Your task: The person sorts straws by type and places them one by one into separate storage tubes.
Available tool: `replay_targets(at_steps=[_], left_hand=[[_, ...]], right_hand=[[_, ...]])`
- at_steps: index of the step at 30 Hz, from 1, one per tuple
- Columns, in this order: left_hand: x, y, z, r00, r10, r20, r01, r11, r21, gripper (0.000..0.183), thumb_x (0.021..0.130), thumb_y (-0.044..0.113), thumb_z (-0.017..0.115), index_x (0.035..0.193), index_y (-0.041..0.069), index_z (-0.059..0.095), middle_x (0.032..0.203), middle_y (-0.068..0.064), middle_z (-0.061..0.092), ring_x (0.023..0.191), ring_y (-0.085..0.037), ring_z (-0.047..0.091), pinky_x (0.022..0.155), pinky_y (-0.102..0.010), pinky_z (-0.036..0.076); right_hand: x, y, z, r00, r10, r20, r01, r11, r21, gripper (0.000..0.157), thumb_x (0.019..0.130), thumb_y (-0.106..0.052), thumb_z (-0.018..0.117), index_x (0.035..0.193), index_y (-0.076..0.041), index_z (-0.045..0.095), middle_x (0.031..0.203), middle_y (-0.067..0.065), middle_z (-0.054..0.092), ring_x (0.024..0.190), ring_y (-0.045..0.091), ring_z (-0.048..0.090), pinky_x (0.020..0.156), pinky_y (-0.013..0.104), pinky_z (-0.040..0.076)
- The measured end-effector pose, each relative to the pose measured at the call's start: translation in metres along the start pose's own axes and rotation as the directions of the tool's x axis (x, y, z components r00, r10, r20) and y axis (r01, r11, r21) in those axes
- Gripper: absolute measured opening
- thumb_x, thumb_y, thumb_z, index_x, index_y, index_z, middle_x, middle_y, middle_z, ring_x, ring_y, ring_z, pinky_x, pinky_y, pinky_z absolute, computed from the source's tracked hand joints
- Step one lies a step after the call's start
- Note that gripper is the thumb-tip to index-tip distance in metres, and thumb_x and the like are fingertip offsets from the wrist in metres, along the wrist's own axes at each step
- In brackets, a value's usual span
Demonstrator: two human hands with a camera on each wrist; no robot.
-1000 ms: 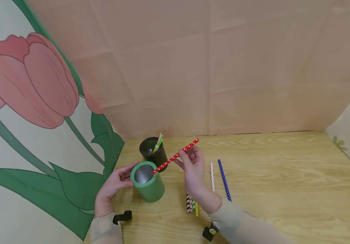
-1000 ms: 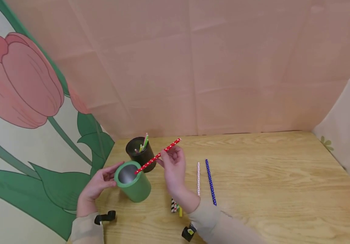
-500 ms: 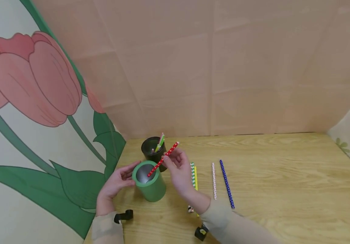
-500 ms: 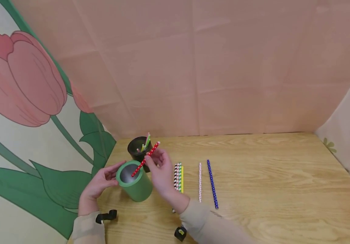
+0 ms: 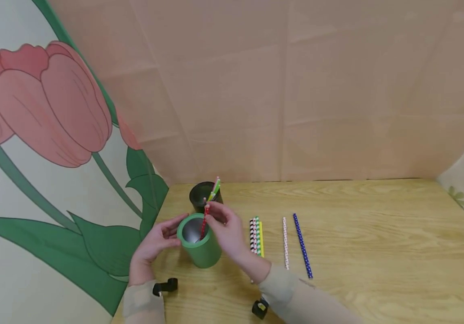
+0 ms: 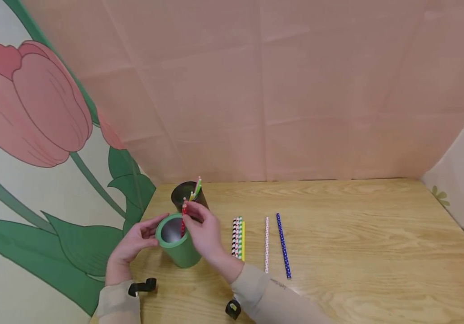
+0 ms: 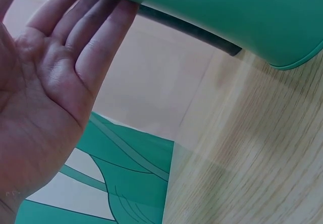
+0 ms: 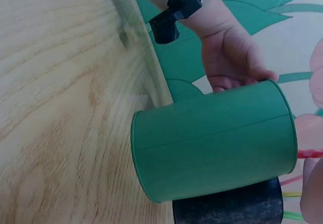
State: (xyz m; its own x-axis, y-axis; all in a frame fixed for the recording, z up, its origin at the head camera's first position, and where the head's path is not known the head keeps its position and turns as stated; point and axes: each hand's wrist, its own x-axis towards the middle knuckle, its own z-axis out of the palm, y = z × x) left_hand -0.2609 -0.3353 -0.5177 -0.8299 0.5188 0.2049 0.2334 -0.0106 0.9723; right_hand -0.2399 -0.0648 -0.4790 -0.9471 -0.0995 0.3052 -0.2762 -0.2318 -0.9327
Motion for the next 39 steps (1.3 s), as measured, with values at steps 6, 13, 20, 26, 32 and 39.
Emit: replay_targets(at_steps=[6, 13, 20, 26, 32, 39], left_hand=[[0.001, 0.000, 0.001, 1.000, -0.001, 0.005, 0.001, 1.000, -0.019, 0.079, 0.096, 0.009, 0.082, 0.160, -0.010, 0.040, 0.156, 0.001, 0.058, 0.137, -0.014, 0.059, 0.109, -0.028, 0.050], [0.000, 0.001, 0.001, 1.000, -0.004, -0.004, 0.004, 1.000, -0.018, 0.079, 0.096, 0.010, 0.082, 0.159, -0.011, 0.039, 0.156, 0.001, 0.058, 0.136, -0.014, 0.059, 0.109, -0.028, 0.050], [0.000, 0.000, 0.000, 1.000, 0.004, -0.009, -0.004, 1.000, -0.013, 0.078, 0.096, 0.007, 0.082, 0.159, -0.010, 0.040, 0.156, 0.000, 0.057, 0.137, -0.014, 0.059, 0.109, -0.028, 0.050], [0.001, -0.001, 0.001, 1.000, 0.018, 0.009, -0.018, 0.999, -0.034, 0.078, 0.096, 0.007, 0.081, 0.159, -0.011, 0.039, 0.156, 0.001, 0.058, 0.136, -0.015, 0.060, 0.109, -0.029, 0.050], [0.001, -0.001, 0.001, 1.000, 0.023, 0.015, -0.022, 0.999, -0.046, 0.080, 0.096, 0.009, 0.082, 0.159, -0.012, 0.038, 0.155, 0.002, 0.059, 0.136, -0.015, 0.060, 0.108, -0.028, 0.051], [0.001, -0.003, 0.000, 0.999, 0.025, 0.019, -0.024, 0.998, -0.052, 0.079, 0.096, 0.007, 0.081, 0.159, -0.011, 0.038, 0.155, 0.002, 0.059, 0.136, -0.016, 0.061, 0.108, -0.029, 0.051]], right_hand=[[0.001, 0.002, -0.004, 1.000, 0.014, -0.025, -0.014, 1.000, -0.001, 0.046, 0.096, 0.011, 0.067, 0.142, 0.006, 0.064, 0.133, 0.026, 0.069, 0.126, 0.037, 0.065, 0.103, 0.029, 0.055], [0.002, 0.002, -0.008, 1.000, 0.002, -0.022, -0.002, 1.000, 0.003, 0.047, 0.096, 0.014, 0.066, 0.142, 0.005, 0.064, 0.135, 0.031, 0.065, 0.129, 0.038, 0.064, 0.105, 0.029, 0.054], [0.002, 0.003, -0.017, 0.999, -0.016, -0.041, 0.016, 1.000, -0.002, 0.046, 0.097, 0.013, 0.064, 0.143, 0.006, 0.063, 0.135, 0.028, 0.067, 0.129, 0.036, 0.064, 0.105, 0.031, 0.054], [0.001, 0.007, -0.037, 0.993, -0.018, -0.115, 0.019, 1.000, 0.008, 0.044, 0.096, 0.013, 0.066, 0.140, 0.004, 0.066, 0.132, 0.023, 0.070, 0.127, 0.035, 0.066, 0.102, 0.030, 0.056], [0.002, 0.009, -0.064, 0.985, -0.017, -0.171, 0.015, 1.000, -0.011, 0.043, 0.096, 0.015, 0.066, 0.137, 0.003, 0.068, 0.133, 0.019, 0.071, 0.125, 0.037, 0.066, 0.099, 0.026, 0.057], [0.000, 0.006, -0.116, 0.978, 0.078, -0.194, -0.094, 0.993, -0.073, 0.041, 0.098, 0.010, 0.067, 0.139, 0.006, 0.065, 0.134, 0.017, 0.070, 0.117, 0.023, 0.069, 0.096, 0.026, 0.058]])
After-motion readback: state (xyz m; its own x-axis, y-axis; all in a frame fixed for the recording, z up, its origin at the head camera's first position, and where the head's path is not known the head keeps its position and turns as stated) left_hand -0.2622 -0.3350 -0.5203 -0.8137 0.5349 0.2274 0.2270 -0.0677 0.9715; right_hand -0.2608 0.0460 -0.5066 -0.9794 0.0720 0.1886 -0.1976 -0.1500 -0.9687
